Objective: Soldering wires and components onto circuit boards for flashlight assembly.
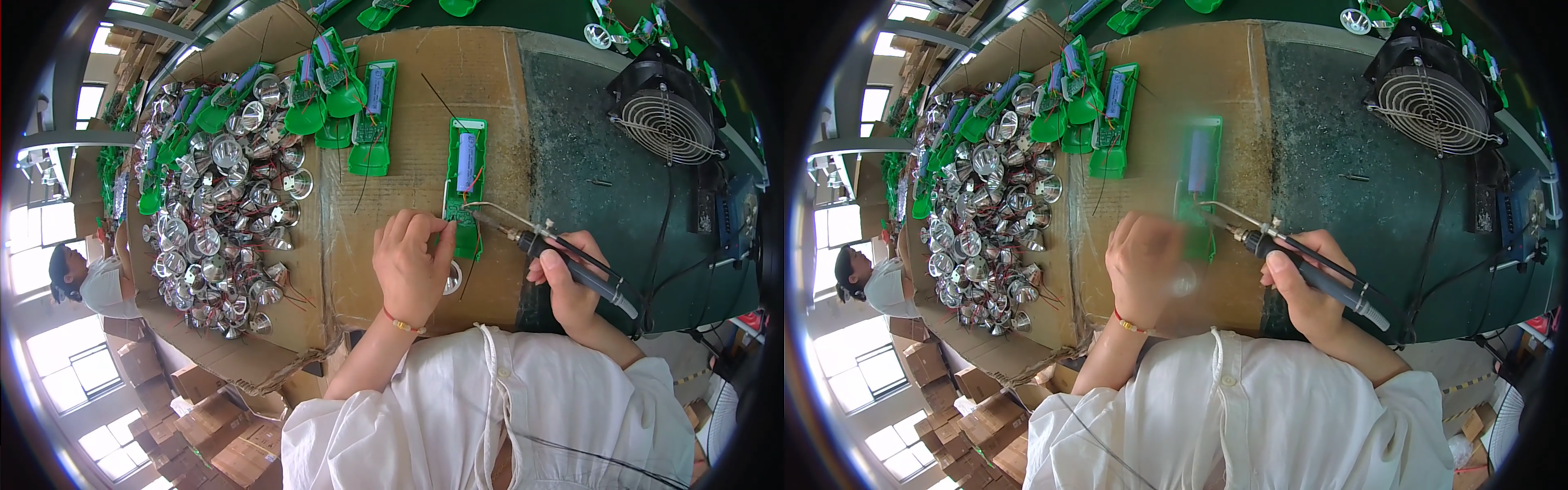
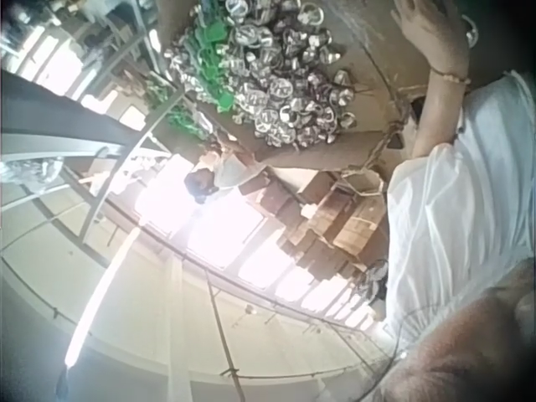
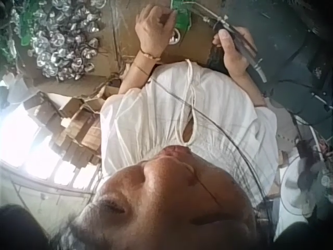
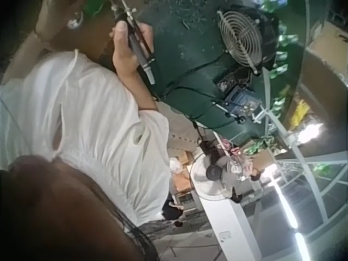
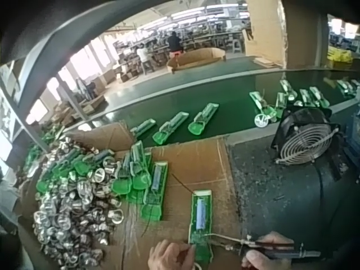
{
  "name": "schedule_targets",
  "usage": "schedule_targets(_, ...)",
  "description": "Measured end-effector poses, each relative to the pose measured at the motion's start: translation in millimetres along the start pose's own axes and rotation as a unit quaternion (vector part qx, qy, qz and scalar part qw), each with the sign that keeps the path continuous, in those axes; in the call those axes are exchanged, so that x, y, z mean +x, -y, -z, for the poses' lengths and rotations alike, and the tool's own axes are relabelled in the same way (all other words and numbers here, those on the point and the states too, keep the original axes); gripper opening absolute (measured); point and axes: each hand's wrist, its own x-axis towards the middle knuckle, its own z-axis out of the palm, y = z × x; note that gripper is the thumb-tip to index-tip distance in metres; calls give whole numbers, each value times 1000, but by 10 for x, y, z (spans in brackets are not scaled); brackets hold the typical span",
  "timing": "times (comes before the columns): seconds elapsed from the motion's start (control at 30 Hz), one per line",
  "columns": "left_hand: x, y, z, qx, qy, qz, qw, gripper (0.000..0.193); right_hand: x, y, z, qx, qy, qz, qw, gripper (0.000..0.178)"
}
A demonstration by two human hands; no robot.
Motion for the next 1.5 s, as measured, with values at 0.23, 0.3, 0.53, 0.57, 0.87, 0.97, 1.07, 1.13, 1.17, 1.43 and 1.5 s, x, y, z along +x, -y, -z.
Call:
schedule_targets(0.23,21,-11,25,-28,5,34,999,14,13,5,117,-21,16,27,999,18)
schedule_targets(0.3,28,-18,45,-45,12,48,998,14,7,-29,180,-18,7,29,999,19)
schedule_targets(0.53,133,-9,231,-148,104,189,965,15,45,0,519,-19,-51,56,997,15)
schedule_targets(0.57,142,3,255,-90,165,159,969,13,65,-4,562,-30,-50,49,997,15)
schedule_targets(0.87,2203,-467,-942,92,209,-45,973,13,161,-113,607,-1,-90,-14,996,15)
schedule_targets(0.97,2853,-613,-1431,97,187,76,975,18,188,-123,642,-42,-56,8,998,16)
schedule_targets(1.07,3210,-450,-1607,87,3,-86,992,32,190,-128,684,-34,-68,-7,997,17)
schedule_targets(1.13,3276,-486,-1409,144,4,-60,988,44,192,-125,719,-64,-46,-13,997,13)
schedule_targets(1.17,3339,-340,-1303,168,83,-12,982,46,184,-167,728,-86,-36,29,995,13)
schedule_targets(1.43,2233,-260,-491,217,178,-75,957,32,148,-122,643,-33,-52,-27,998,15)
schedule_targets(1.5,1595,-291,-289,242,213,-43,945,33,189,-171,610,-27,-78,-31,996,16)
